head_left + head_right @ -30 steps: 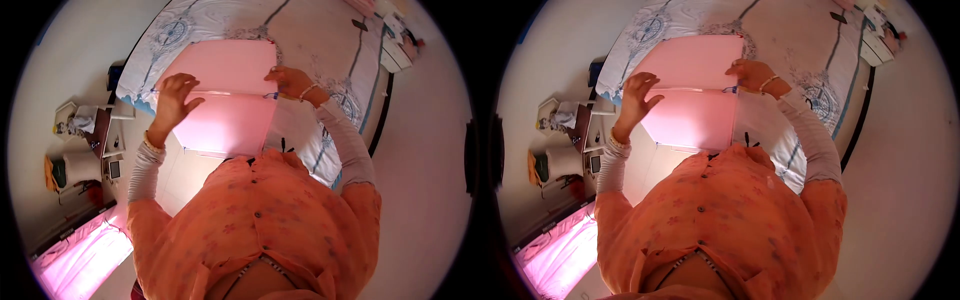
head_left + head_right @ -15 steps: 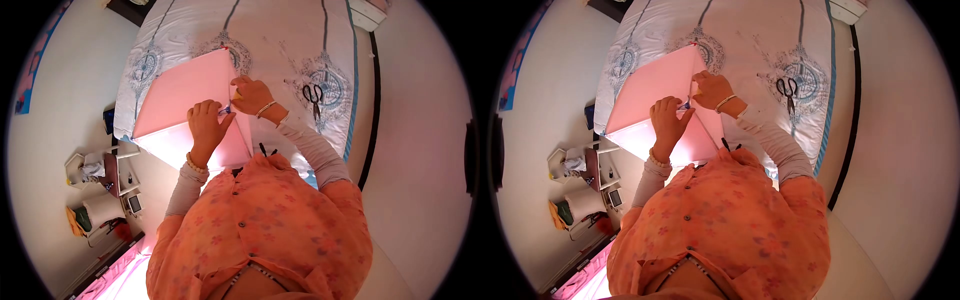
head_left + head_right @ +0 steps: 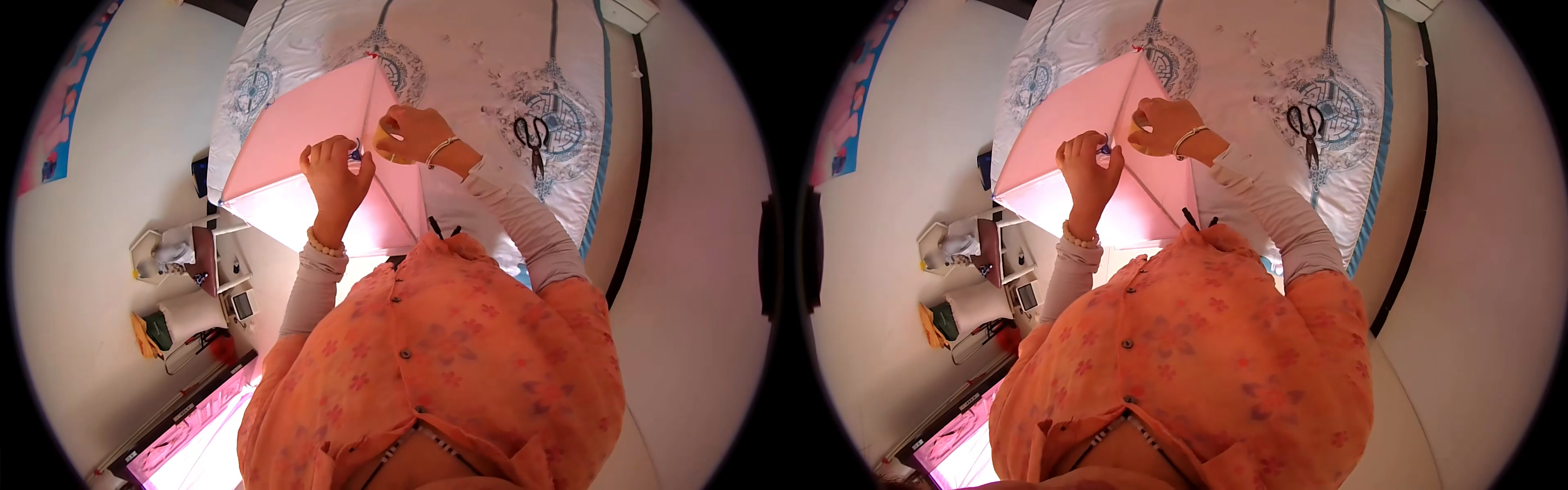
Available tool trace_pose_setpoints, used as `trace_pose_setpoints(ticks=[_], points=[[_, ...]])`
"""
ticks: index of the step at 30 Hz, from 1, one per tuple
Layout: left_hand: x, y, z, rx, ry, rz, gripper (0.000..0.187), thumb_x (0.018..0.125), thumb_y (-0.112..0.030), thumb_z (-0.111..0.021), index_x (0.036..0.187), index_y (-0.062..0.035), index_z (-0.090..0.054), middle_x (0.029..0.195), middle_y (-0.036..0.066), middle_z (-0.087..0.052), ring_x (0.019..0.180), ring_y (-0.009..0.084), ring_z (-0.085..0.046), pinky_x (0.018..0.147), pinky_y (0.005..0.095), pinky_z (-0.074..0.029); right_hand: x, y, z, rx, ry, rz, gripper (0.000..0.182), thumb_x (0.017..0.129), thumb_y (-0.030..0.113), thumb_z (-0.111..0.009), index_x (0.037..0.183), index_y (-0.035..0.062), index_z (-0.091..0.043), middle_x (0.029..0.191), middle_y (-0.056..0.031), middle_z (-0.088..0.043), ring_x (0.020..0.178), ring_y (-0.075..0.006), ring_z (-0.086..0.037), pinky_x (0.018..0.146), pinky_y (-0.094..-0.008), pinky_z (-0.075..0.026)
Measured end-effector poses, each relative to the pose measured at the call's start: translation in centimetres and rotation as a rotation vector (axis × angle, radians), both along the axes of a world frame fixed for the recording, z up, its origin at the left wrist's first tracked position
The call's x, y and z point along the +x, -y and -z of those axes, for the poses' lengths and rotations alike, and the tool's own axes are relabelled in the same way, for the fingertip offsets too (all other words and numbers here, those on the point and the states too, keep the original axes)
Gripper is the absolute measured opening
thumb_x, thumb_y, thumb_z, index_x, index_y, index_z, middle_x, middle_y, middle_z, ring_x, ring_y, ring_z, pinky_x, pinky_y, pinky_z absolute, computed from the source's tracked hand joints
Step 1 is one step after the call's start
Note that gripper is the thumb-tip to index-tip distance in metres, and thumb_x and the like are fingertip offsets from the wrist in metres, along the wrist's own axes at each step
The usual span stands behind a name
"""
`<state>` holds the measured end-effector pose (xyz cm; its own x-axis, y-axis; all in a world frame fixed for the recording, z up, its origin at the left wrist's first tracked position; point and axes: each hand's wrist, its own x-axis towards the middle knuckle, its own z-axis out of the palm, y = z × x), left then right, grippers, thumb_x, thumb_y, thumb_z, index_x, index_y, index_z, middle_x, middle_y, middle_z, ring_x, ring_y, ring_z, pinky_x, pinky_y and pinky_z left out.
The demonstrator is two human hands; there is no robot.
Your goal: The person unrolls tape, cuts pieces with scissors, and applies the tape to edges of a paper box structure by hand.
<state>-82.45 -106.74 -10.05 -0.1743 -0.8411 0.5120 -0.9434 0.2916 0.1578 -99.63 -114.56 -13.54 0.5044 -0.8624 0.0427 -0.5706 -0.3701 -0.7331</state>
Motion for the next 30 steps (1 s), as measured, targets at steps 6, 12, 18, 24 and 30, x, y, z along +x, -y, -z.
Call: trace_pose_setpoints(ticks=[6,12,18,24,30], points=[[0.6,-0.1,-0.3,-0.027,-0.018,0.012,0.020,0.071,-0.013,-0.068,0.087,-0.0076,-0.058,0.088,0.005,-0.063,0.084,0.0240,-0.057,0.089,0.0415,-0.036,-0.6,-0.9,2.6,-0.123,0.247,-0.319,0.034,0.071,0.035,-0.067,0.088,0.0057,-0.063,0.082,-0.0093,-0.065,0.076,-0.0269,-0.064,0.067,-0.0371,-0.049],[1.3,-1.0,0.0,0.010,-0.044,-0.018,0.019,0.071,-0.012,-0.067,0.086,-0.0070,-0.057,0.089,0.006,-0.063,0.083,0.0247,-0.058,0.095,0.0452,-0.034,-2.5,0.0,1.9,-0.087,0.262,-0.247,0.026,0.074,0.028,-0.065,0.084,0.0037,-0.065,0.078,-0.0149,-0.064,0.074,-0.0330,-0.060,0.067,-0.0411,-0.047],[3.0,-3.0,0.0,0.017,-0.066,0.047,0.023,0.070,-0.010,-0.068,0.090,-0.0070,-0.056,0.093,0.005,-0.063,0.083,0.0243,-0.058,0.101,0.0489,-0.029,-1.7,-0.9,-1.3,-0.164,0.128,-0.326,0.025,0.075,0.028,-0.063,0.081,0.0033,-0.062,0.077,-0.0135,-0.062,0.071,-0.0336,-0.059,0.068,-0.0420,-0.047],[5.2,-4.5,-0.4,0.013,-0.132,0.055,0.027,0.066,-0.009,-0.071,0.089,-0.0093,-0.058,0.092,0.003,-0.062,0.084,0.0210,-0.058,0.102,0.0473,-0.028,-0.1,-2.3,-1.7,-0.343,0.130,-0.358,0.022,0.078,0.030,-0.061,0.082,0.0084,-0.064,0.075,-0.0075,-0.064,0.068,-0.0266,-0.061,0.070,-0.0375,-0.046],[7.5,-5.2,-1.2,0.061,-0.184,0.060,0.027,0.068,-0.004,-0.067,0.093,-0.0077,-0.055,0.095,0.005,-0.063,0.085,0.0208,-0.060,0.105,0.0455,-0.024,0.6,-2.4,-2.4,-0.557,0.130,-0.374,0.022,0.078,0.030,-0.063,0.087,0.0095,-0.065,0.079,-0.0036,-0.064,0.073,-0.0219,-0.061,0.075,-0.0363,-0.044]])
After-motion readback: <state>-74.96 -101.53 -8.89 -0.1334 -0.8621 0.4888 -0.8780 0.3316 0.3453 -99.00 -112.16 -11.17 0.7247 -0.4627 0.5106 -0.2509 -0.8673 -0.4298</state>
